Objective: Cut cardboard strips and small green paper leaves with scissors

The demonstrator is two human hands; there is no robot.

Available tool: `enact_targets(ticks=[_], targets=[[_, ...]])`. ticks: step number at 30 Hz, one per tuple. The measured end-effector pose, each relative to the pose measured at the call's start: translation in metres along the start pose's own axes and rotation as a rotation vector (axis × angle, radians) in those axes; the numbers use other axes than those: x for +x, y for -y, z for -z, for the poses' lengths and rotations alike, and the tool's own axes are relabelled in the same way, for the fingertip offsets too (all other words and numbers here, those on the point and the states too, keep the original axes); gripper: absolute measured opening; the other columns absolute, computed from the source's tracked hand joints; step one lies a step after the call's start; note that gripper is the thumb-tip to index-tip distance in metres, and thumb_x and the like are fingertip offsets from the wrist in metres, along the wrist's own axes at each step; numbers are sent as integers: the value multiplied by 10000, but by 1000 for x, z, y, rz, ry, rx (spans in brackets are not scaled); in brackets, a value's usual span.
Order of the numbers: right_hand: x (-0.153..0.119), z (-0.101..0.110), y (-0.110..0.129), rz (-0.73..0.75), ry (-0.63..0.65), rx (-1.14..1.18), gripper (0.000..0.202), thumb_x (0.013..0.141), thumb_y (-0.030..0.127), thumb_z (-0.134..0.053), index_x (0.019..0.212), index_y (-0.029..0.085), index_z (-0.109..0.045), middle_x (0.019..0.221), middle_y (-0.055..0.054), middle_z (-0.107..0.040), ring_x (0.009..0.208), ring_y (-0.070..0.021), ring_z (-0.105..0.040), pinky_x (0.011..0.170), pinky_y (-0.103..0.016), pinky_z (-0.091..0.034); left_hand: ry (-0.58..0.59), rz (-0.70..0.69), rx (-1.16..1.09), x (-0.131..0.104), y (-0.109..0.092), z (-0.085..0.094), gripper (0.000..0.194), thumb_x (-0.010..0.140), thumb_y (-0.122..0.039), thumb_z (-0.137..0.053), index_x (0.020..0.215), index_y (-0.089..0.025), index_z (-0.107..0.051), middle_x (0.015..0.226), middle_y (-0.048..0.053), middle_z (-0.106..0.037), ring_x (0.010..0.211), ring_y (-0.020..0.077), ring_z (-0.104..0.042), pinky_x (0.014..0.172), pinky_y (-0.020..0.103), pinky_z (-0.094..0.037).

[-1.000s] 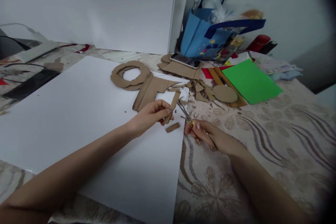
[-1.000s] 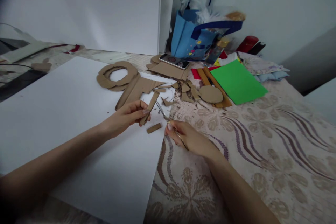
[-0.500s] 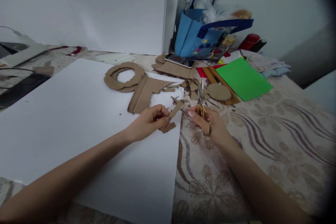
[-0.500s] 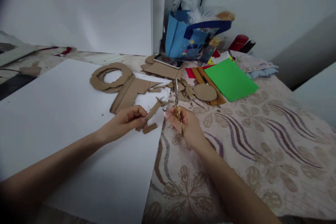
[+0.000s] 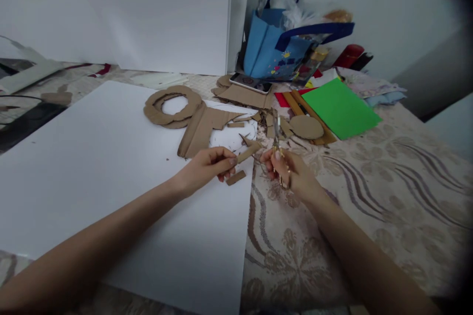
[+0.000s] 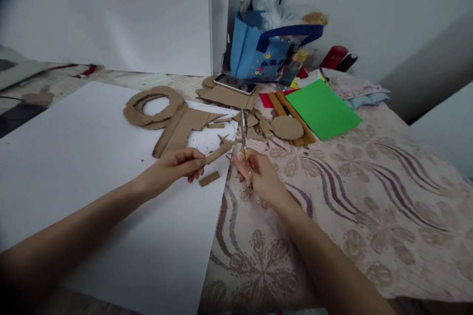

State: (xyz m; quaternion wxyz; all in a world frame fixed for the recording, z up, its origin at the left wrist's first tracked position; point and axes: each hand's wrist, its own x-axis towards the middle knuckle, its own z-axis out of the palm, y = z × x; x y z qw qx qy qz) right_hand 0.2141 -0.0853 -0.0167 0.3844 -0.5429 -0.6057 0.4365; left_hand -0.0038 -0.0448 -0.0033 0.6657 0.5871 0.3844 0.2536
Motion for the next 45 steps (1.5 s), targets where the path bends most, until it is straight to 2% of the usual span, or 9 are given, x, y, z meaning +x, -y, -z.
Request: enact_targets(ticks=[3, 5, 8, 11, 21, 28, 32, 38, 45], targets=[[-5, 2, 8, 8, 114, -247, 375, 912, 541, -354, 881, 198, -502, 702, 6, -489, 601, -135, -465, 543, -261, -366, -146, 18, -156, 4, 0, 6, 189, 810, -311, -608, 763, -134, -559, 695, 0, -572, 564, 58, -464, 530, 202, -354], [-7, 3, 13, -5, 223, -413, 364, 910, 531, -366, 888, 197, -510, 705, -1, -501, 609, -145, -462, 551, -270, -364, -187, 17, -231, 6, 0, 9, 190, 795, -315, -631, 773, -140, -562, 706, -3, -576, 565, 54, -461, 533, 202, -349], [-9, 3, 19, -4, 341, -505, 376, 913, 521, -359, 796, 197, -510, 693, -12, -520, 623, -157, -474, 570, -280, -368, -181, 13, -263, 6, 1, 12, 192, 790, -320, -642, 788, -145, -563, 723, -1, -588, 573, 54, -465, 550, 207, -360], [-9, 2, 21, -22, 382, -483, 408, 909, 541, -351, 751, 198, -505, 659, -7, -509, 606, -155, -470, 552, -273, -357, -155, 14, -217, 4, 2, 10, 191, 795, -318, -636, 786, -142, -560, 728, 3, -598, 583, 59, -475, 555, 210, -368], [-13, -5, 21, -25, 427, -381, 518, 899, 601, -305, 730, 175, -547, 626, -7, -489, 561, -133, -420, 492, -252, -315, -40, -70, -28, 1, 2, 0, 198, 823, -321, -587, 806, -125, -564, 690, 6, -583, 590, 76, -480, 537, 211, -373], [-14, -6, 23, -36, 400, -323, 468, 888, 576, -379, 726, 179, -567, 595, 8, -467, 530, -120, -392, 459, -243, -282, -41, -98, 99, 0, 3, 0, 215, 821, -332, -588, 823, -120, -553, 722, 29, -605, 606, 84, -495, 546, 216, -397], [-15, -8, 20, -76, 433, -316, 479, 900, 579, -334, 744, 182, -551, 603, 9, -465, 531, -122, -406, 466, -247, -282, -29, -124, 168, 0, 3, 2, 216, 817, -331, -593, 807, -118, -559, 711, 34, -611, 599, 85, -494, 544, 219, -394], [-16, -16, 3, -145, 375, -175, 479, 888, 583, -362, 612, 197, -422, 534, 21, -443, 489, -112, -409, 457, -239, -294, 9, -98, 120, 4, 5, 7, 204, 815, -324, -593, 807, -122, -564, 711, 29, -611, 606, 87, -505, 547, 220, -402], [-12, -20, -4, -257, 332, -37, 476, 849, 597, -430, 590, 198, -440, 490, 36, -414, 426, -98, -391, 407, -226, -295, 5, -15, 79, 7, 5, 12, 189, 788, -305, -610, 800, -118, -583, 678, 18, -600, 606, 86, -508, 542, 215, -403]])
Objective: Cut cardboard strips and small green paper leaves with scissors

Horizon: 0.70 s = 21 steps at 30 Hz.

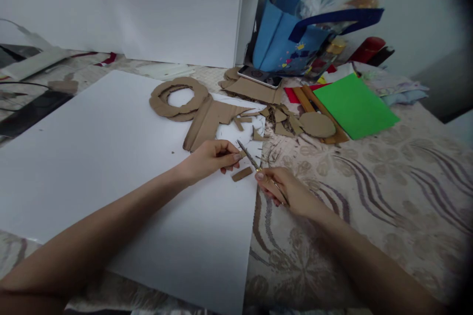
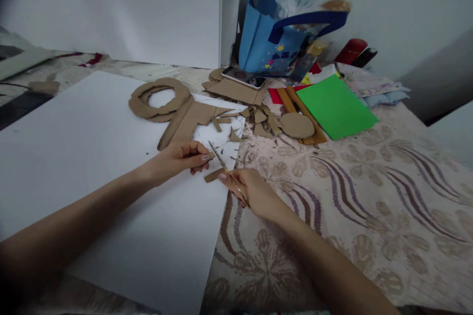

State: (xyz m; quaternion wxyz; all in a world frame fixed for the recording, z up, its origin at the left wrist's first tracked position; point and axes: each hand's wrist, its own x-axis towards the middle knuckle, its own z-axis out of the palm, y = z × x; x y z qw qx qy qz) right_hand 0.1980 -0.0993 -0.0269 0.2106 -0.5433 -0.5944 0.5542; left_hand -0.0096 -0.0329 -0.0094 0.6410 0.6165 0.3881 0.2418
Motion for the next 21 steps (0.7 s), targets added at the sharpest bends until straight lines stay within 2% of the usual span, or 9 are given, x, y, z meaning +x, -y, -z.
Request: enact_targets(ticks=[4, 7, 11, 14, 18, 21], targets=[[5, 12, 3, -61, -12, 104, 482, 819, 623, -452, 594, 197, -438, 506, 46, -393, 402, -79, -344, 390, -218, -294, 11, 70, 45, 3, 2, 8, 203, 786, -326, -603, 793, -126, -567, 702, 24, -612, 595, 85, -513, 541, 218, -418], [8, 24, -1, -25, -105, 163, 496, 818, 641, -438, 597, 197, -446, 508, 44, -397, 403, -79, -342, 387, -215, -306, 2, 75, 88, 3, 4, 9, 188, 782, -314, -595, 800, -136, -539, 728, 26, -613, 601, 92, -527, 564, 237, -442], [12, 33, -8, 35, -161, 171, 519, 800, 666, -449, 587, 192, -457, 491, 42, -403, 403, -81, -358, 385, -215, -315, -16, -33, 373, -5, 2, -4, 133, 802, -269, -551, 859, -149, -553, 728, 16, -589, 646, 122, -530, 598, 265, -433], [13, 34, -7, 33, -164, 142, 540, 791, 687, -438, 581, 189, -460, 491, 39, -407, 400, -81, -360, 380, -215, -316, -65, -137, 616, -11, 3, -16, 160, 811, -270, -548, 922, -155, -560, 847, 52, -607, 726, 155, -553, 649, 298, -438], [12, 32, -3, 37, -174, 123, 553, 782, 707, -426, 590, 189, -458, 493, 41, -404, 397, -77, -349, 382, -215, -311, -94, -195, 713, -14, 9, -24, 311, 762, -259, -630, 1037, -158, -527, 1077, 115, -568, 861, 200, -594, 722, 329, -473], [11, 33, -2, 32, -195, 144, 563, 754, 729, -442, 584, 192, -449, 479, 47, -389, 390, -77, -343, 378, -217, -300, -95, -213, 765, -15, 12, -25, 390, 737, -253, -663, 1084, -165, -509, 1134, 126, -538, 920, 223, -598, 777, 356, -484]])
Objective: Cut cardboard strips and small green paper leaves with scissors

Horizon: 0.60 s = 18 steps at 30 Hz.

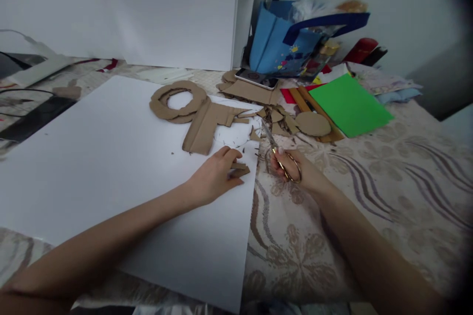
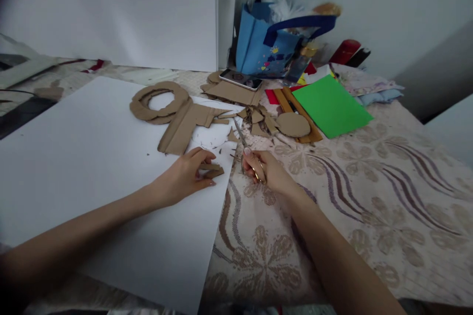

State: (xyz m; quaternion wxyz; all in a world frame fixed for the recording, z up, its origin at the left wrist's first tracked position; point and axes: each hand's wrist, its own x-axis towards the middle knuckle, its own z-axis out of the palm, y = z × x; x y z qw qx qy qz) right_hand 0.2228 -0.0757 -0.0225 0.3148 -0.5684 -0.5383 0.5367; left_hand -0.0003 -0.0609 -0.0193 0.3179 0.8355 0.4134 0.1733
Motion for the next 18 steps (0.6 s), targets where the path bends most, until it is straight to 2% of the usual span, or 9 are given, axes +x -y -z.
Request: enact_targets(ticks=[4, 7, 12, 14, 15, 18], targets=[[0, 2, 0, 18, -49, -10, 549, 750, 716, -469, 579, 195, -468, 467, 36, -417, 391, -87, -371, 384, -228, -311, 0, -26, 136, 0, -2, 0, 427, 745, -270, -661, 1122, -153, -497, 1136, 142, -543, 1012, 277, -554, 848, 426, -463], [1, 7, 0, 25, -112, -46, 542, 763, 703, -469, 580, 193, -480, 463, 18, -466, 384, -96, -407, 389, -238, -321, 7, -33, 230, 1, -4, 1, 409, 766, -281, -642, 1125, -144, -502, 1130, 145, -551, 1042, 293, -524, 854, 434, -451], [3, 24, 1, 90, -328, -176, 516, 810, 663, -441, 644, 184, -534, 537, -32, -593, 412, -126, -492, 409, -256, -330, 61, -23, 310, 4, -7, 3, 249, 801, -269, -589, 1016, -147, -558, 1053, 126, -574, 962, 272, -543, 768, 388, -461], [1, 27, 3, 126, -375, -125, 493, 811, 655, -451, 674, 189, -531, 616, -51, -651, 418, -127, -508, 403, -257, -325, 82, -21, 320, 5, -8, 3, 199, 813, -253, -556, 981, -146, -572, 1025, 121, -577, 918, 260, -553, 727, 367, -459], [0, 26, 4, 129, -338, -74, 490, 811, 655, -449, 680, 190, -527, 643, -58, -670, 416, -124, -512, 399, -255, -324, 90, -24, 320, 5, -9, 4, 187, 816, -241, -540, 974, -147, -575, 1015, 118, -577, 904, 253, -557, 713, 356, -456], [-1, 19, 4, 43, -97, 70, 507, 806, 667, -446, 685, 181, -523, 685, -79, -697, 440, -132, -560, 384, -237, -327, 110, -29, 323, 7, -10, 5, 170, 810, -219, -517, 951, -148, -583, 987, 111, -577, 879, 239, -566, 691, 331, -445]])
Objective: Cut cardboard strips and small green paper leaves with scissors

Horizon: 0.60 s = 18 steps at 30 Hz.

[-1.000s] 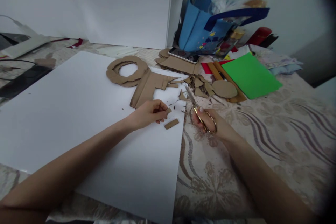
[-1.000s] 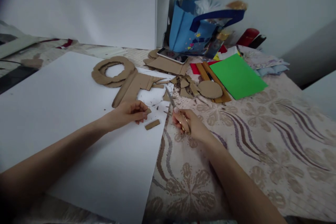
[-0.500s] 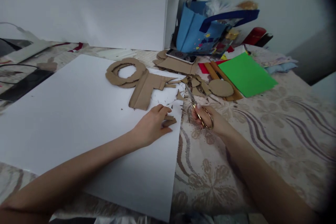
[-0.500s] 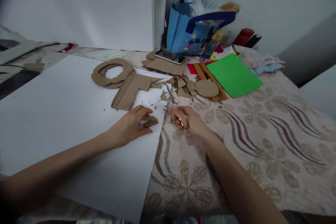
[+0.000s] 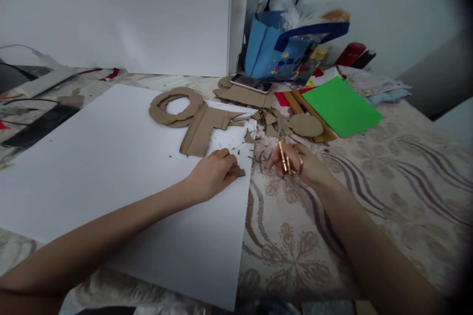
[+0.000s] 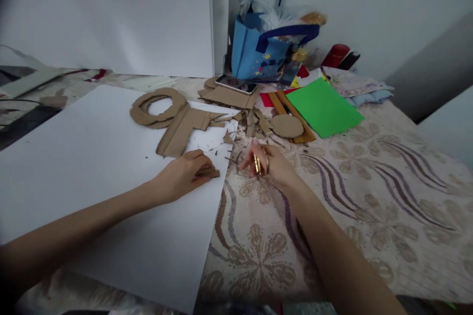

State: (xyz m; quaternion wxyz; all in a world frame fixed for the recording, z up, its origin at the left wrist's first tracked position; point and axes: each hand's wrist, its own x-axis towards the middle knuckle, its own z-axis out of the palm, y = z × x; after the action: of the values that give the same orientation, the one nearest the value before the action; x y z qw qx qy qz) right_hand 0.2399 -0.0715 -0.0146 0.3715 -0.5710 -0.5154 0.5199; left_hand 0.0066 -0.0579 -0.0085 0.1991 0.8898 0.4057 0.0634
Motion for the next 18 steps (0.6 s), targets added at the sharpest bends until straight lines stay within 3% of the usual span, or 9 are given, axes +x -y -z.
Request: enact_targets(ticks=[2, 6, 8, 14, 18], targets=[[1, -5, -2, -59, 21, 8, 508, 785, 672, -478, 706, 173, -527, 754, -102, -709, 520, -160, -625, 375, -222, -329, 13, 2, 9, 1, 1, 2, 166, 804, -224, -516, 933, -146, -586, 973, 111, -579, 869, 238, -570, 685, 326, -439], [9, 0, -7, 79, -249, -26, 467, 779, 654, -506, 772, 187, -530, 913, -115, -705, 649, -194, -675, 393, -228, -364, 17, 20, 24, 5, 7, 9, 196, 800, -233, -509, 957, -143, -583, 1012, 112, -574, 827, 221, -584, 667, 319, -438], [12, 5, -9, 110, -315, -15, 455, 779, 651, -509, 761, 198, -532, 913, -103, -705, 654, -201, -683, 405, -236, -383, 16, 20, 33, 11, 12, 12, 203, 793, -231, -515, 963, -142, -582, 1019, 109, -576, 817, 211, -590, 673, 312, -442], [14, 6, -12, 116, -242, 61, 476, 762, 684, -497, 737, 210, -530, 861, -81, -708, 640, -203, -692, 468, -261, -450, 8, -12, 82, 36, 25, 20, 262, 754, -186, -515, 1007, -138, -561, 908, 89, -603, 784, 205, -582, 665, 308, -438], [12, 8, -13, 133, -231, 34, 476, 784, 675, -475, 739, 205, -536, 874, -81, -711, 642, -197, -693, 471, -257, -451, 4, -58, 106, 43, 28, 16, 234, 714, -104, -476, 925, -148, -564, 965, 99, -582, 759, 184, -575, 655, 299, -430]])
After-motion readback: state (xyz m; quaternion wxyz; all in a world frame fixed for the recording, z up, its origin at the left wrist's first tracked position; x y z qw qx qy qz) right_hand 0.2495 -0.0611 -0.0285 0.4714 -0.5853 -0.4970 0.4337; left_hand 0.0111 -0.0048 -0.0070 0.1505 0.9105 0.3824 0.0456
